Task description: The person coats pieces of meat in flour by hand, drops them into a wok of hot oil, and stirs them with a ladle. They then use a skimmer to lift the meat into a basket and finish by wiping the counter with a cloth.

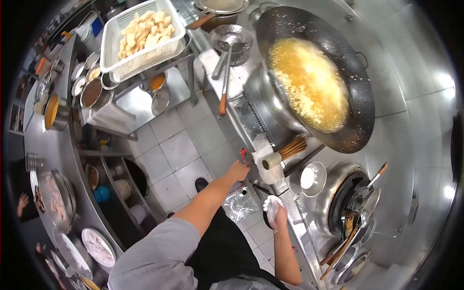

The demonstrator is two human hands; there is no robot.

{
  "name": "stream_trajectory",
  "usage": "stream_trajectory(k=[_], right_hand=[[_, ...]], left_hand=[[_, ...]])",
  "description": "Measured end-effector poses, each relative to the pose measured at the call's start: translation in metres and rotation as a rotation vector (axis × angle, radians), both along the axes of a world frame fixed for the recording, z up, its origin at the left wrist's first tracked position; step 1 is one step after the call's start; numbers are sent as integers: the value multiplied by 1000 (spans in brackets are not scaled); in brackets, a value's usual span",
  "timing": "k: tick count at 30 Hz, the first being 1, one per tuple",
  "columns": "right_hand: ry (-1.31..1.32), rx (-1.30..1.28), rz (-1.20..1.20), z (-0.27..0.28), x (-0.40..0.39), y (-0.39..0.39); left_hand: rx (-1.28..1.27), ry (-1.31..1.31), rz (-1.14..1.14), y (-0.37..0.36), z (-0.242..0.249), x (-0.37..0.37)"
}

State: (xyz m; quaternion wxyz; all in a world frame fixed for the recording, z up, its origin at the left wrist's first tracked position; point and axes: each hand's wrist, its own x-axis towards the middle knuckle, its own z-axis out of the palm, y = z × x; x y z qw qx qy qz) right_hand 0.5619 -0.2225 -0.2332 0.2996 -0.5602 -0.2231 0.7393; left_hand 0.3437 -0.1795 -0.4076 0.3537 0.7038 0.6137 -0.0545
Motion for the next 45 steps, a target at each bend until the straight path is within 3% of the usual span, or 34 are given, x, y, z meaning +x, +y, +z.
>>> stream_trajectory(k=[3, 5, 6, 8, 9, 11, 12, 14, 16, 18, 19, 22, 25, 26, 28, 30, 32, 33, 34, 35, 38, 40, 42, 45], right_hand=[[15, 13, 30, 8, -5, -1], [30, 6, 47, 11, -10, 0], [35, -21, 115, 10, -15, 3], [92, -7, 160, 9, -34, 7], [48, 3, 210, 11, -47, 8], [115, 2, 360, 12, -86, 13], [144, 25, 439, 15, -108, 13], [348, 74, 673, 31, -169, 3], [285, 150, 809, 45, -235, -19], [355, 270, 1079, 76, -301, -63], [374, 262, 1190, 83, -329, -88], [367, 314, 1451, 121, -396, -199], [374, 484, 1703, 125, -435, -320], [392, 520, 1833, 91, -455, -353], [388, 1098, 2081, 44, -483, -416], [414, 1619, 2029, 58, -466, -472], [201, 1580, 2253, 63, -447, -503], [134, 1643, 2206, 77, -430, -511], [51, 1703, 2146, 90, -412, -515], [45, 1637, 2046, 84, -403, -513], [155, 1503, 1802, 87, -389, -475], [152, 1496, 1632, 112, -386, -442], [-2, 1577, 1419, 142, -382, -402], [-161, 1511, 1156, 179, -374, -333]], left_hand=[[-11, -83, 11, -7, 32, -16], [228, -144, 187, -29, 45, -17], [208, -130, 257, -41, 54, -19], [278, -412, 670, -82, 74, -30], [268, -379, 783, -112, 74, -40], [352, -668, 1096, -178, 76, -56], [368, -636, 1198, -218, 89, -63], [377, -1166, 1759, -318, 119, -75], [563, -1197, 2265, -418, 126, -76], [845, -1420, 2695, -504, 172, -71], [980, -1382, 2941, -533, 192, -67], [1083, -1257, 2926, -627, 175, -61], [1266, -1403, 2833, -677, 149, -78], [1232, -1295, 2843, -680, 153, -88], [1192, -1202, 2844, -681, 161, -91], [1315, -1133, 2752, -675, 171, -90], [1288, -1118, 2647, -673, 187, -79], [1363, -1132, 2587, -666, 202, -73], [1249, -1085, 2552, -663, 226, -68], [1284, -1094, 2533, -655, 236, -63], [1031, -978, 2503, -641, 253, -63], [1036, -1108, 2422, -609, 298, -74], [1040, -1242, 2346, -573, 311, -93], [924, -1222, 2202, -506, 327, -126]])
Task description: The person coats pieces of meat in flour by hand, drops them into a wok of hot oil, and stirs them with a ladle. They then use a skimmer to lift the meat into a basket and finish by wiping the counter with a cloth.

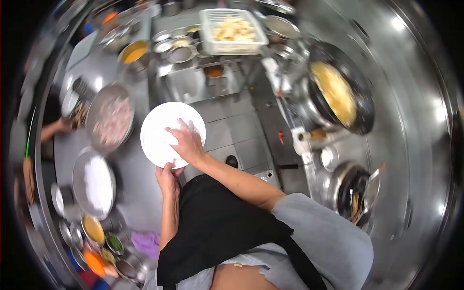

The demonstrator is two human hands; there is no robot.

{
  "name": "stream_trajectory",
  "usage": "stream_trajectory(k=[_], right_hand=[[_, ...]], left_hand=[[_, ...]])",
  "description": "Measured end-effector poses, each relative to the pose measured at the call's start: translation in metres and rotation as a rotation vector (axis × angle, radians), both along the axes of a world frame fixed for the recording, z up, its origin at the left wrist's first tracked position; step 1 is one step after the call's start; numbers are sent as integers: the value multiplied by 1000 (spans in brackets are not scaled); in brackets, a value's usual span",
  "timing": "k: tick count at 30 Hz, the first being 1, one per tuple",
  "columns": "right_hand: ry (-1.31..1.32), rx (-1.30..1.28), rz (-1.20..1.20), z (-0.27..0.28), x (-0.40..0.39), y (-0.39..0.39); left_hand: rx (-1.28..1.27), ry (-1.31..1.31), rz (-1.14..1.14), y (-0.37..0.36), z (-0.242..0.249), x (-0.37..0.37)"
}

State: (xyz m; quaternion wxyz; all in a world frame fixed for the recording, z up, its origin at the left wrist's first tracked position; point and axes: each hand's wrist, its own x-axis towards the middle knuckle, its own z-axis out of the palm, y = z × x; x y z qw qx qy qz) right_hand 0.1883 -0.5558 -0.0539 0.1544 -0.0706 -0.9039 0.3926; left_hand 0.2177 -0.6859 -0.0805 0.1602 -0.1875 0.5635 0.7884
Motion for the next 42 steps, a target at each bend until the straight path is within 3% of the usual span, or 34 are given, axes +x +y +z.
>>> stream_trajectory(k=[5, 12, 21, 24, 25, 27, 29, 31, 33, 37, 39, 42], right_hand=[[275, -29, -273, 20, 15, 105], [241, -2, -458, 75, 45, 202], [227, 181, -614, 76, 82, 275], [430, -268, -805, 77, 91, 298], [490, -658, -805, 81, 93, 308], [713, -1136, -847, 84, 94, 336], [738, -1344, -698, 89, 110, 388], [733, -1299, -759, 88, 127, 451], [816, -1263, -665, 81, 142, 525], [458, -771, -1006, 23, 149, 668], [104, -333, -1110, 5, 144, 706], [23, 260, -1009, 25, 116, 711]], left_hand=[[135, 40, -279, 97, 25, -23], [126, -16, -588, 196, 65, -38], [130, -24, -774, 293, 72, -30], [124, -35, -850, 321, 60, -25], [122, -39, -855, 331, 57, -22], [195, -51, -831, 354, 52, -14], [241, -78, -864, 372, 47, -12], [266, -67, -849, 384, 47, -10], [251, -65, -840, 387, 47, -13], [212, -89, -804, 368, 56, -24], [193, -97, -764, 344, 66, -30], [172, -115, -662, 301, 84, -29]])
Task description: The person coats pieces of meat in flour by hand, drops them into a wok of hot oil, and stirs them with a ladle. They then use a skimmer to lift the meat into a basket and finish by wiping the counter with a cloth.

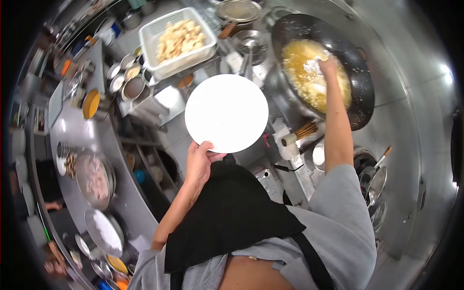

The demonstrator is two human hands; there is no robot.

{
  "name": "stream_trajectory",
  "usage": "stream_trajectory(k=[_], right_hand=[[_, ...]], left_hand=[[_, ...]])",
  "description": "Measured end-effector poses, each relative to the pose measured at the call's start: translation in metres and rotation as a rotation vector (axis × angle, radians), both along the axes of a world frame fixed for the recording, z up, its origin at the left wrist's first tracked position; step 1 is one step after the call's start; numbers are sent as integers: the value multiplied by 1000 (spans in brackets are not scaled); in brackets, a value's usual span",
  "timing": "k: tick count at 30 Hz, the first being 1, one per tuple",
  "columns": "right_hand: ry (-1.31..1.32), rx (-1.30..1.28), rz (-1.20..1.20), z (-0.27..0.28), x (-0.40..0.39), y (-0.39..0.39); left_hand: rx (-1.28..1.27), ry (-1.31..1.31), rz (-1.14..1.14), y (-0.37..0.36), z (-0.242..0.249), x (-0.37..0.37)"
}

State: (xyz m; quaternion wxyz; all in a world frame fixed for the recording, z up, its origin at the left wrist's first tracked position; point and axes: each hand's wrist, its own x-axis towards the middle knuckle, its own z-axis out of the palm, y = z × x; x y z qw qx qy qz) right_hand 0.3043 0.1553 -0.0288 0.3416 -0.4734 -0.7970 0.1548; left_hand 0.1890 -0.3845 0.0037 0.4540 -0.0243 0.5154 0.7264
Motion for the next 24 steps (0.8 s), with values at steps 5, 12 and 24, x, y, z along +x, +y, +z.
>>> stream_trajectory(k=[5, 12, 24], right_hand=[[-133, -190, 298, 31, -82, -171], [-251, -231, 851, -99, -181, -512], [-471, 3, 901, -96, -149, -486]], left_hand=[[11, 58, 179, -70, 28, -6], [334, 73, 292, -102, 34, -32], [243, 169, 423, -164, -58, -77]])
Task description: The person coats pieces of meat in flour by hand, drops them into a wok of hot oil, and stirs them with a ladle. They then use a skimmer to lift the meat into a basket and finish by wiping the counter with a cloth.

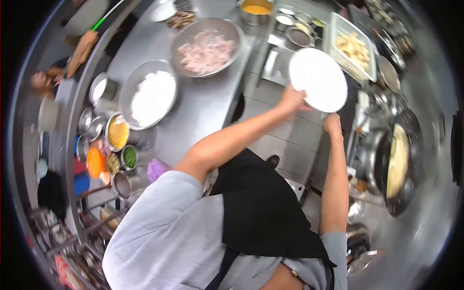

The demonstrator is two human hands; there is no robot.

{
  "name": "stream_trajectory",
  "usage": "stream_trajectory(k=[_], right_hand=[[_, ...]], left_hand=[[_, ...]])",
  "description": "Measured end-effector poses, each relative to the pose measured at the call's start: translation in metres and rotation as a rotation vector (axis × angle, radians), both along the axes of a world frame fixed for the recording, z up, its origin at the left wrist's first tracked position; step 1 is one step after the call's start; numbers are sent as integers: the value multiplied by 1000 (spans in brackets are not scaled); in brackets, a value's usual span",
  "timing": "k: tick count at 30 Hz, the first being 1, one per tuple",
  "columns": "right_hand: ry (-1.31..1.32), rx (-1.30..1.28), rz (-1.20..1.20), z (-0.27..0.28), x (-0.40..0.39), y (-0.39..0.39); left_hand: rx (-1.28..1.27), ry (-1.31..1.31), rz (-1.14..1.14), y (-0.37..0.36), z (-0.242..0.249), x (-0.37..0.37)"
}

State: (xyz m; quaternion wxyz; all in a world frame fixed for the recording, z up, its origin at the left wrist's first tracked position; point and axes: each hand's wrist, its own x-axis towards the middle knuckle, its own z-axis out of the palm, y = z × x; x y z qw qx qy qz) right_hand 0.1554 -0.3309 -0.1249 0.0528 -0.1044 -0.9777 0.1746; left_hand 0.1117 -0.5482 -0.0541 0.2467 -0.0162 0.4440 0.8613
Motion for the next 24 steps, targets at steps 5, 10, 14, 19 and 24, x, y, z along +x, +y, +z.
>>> stream_trajectory(k=[5, 10, 14, 19, 24], right_hand=[[271, -79, -189, 129, 13, 7], [165, -116, 47, 64, -20, -1], [246, -128, -139, 89, 2, 27], [288, -247, -275, 109, 37, 102], [547, -1249, -393, 126, 81, 172]], left_hand=[[-128, 38, -89, -2, -6, 8], [-137, 54, -275, 41, 1, 30], [-128, 5, -410, 78, 2, 39], [-144, 0, -534, 145, 4, 52], [-122, -14, -629, 211, 22, 74]])
